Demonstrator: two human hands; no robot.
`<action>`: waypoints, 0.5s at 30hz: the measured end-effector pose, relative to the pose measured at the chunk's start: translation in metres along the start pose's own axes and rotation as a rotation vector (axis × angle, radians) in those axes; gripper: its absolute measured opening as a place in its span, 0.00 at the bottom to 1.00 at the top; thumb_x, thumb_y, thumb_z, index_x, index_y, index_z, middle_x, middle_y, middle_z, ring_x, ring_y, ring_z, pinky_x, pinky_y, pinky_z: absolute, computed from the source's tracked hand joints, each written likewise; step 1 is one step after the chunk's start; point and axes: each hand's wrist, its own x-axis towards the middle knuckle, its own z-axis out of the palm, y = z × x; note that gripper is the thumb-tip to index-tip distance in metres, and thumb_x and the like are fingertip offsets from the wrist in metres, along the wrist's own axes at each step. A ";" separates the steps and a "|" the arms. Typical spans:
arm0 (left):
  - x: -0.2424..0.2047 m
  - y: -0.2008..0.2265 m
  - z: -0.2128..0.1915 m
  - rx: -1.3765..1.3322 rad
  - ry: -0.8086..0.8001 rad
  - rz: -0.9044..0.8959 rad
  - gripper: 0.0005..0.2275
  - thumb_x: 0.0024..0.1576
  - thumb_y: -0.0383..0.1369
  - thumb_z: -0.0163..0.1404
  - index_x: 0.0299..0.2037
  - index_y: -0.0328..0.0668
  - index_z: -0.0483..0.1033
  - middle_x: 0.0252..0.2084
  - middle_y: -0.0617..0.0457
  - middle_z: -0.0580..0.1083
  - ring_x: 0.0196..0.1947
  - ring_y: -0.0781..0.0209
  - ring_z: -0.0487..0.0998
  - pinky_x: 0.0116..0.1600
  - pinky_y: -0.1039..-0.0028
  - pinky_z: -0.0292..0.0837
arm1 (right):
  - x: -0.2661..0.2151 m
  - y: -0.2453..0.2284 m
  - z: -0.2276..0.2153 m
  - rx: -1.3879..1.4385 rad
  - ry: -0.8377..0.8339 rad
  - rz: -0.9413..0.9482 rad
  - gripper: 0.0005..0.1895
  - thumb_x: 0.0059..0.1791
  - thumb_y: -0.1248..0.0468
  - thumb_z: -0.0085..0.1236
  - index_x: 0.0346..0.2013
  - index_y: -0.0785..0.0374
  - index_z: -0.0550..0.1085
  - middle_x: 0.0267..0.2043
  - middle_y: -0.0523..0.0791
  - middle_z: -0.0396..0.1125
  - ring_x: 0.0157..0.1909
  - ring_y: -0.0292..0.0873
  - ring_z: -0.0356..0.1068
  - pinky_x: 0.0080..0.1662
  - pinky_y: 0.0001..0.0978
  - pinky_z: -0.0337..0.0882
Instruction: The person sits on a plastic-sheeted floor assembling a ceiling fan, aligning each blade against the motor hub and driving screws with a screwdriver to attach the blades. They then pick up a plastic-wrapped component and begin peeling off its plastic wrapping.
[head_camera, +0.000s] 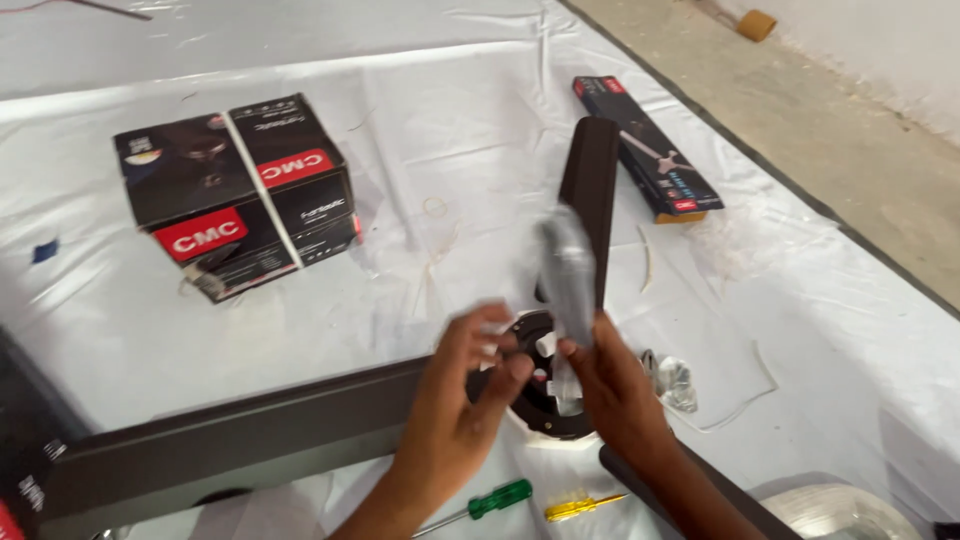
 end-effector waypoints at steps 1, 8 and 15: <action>0.003 0.006 -0.007 -0.050 0.066 0.105 0.18 0.64 0.36 0.50 0.58 0.33 0.66 0.48 0.47 0.74 0.46 0.58 0.77 0.51 0.68 0.72 | -0.004 0.013 0.011 -0.016 -0.020 0.075 0.19 0.53 0.56 0.54 0.53 0.65 0.71 0.27 0.44 0.66 0.30 0.35 0.60 0.33 0.32 0.65; 0.006 0.001 -0.032 -0.504 0.240 -0.233 0.24 0.64 0.52 0.42 0.47 0.32 0.69 0.36 0.46 0.76 0.35 0.59 0.79 0.43 0.69 0.77 | -0.057 0.049 0.071 0.216 -0.151 0.068 0.26 0.56 0.53 0.57 0.60 0.70 0.69 0.44 0.44 0.75 0.44 0.34 0.72 0.44 0.25 0.69; -0.023 -0.048 0.044 -0.495 0.141 -0.310 0.24 0.64 0.52 0.41 0.56 0.38 0.72 0.46 0.48 0.78 0.48 0.61 0.78 0.55 0.76 0.71 | -0.061 0.037 0.046 0.835 0.097 0.517 0.27 0.58 0.49 0.45 0.67 0.60 0.65 0.46 0.49 0.71 0.38 0.45 0.66 0.32 0.35 0.63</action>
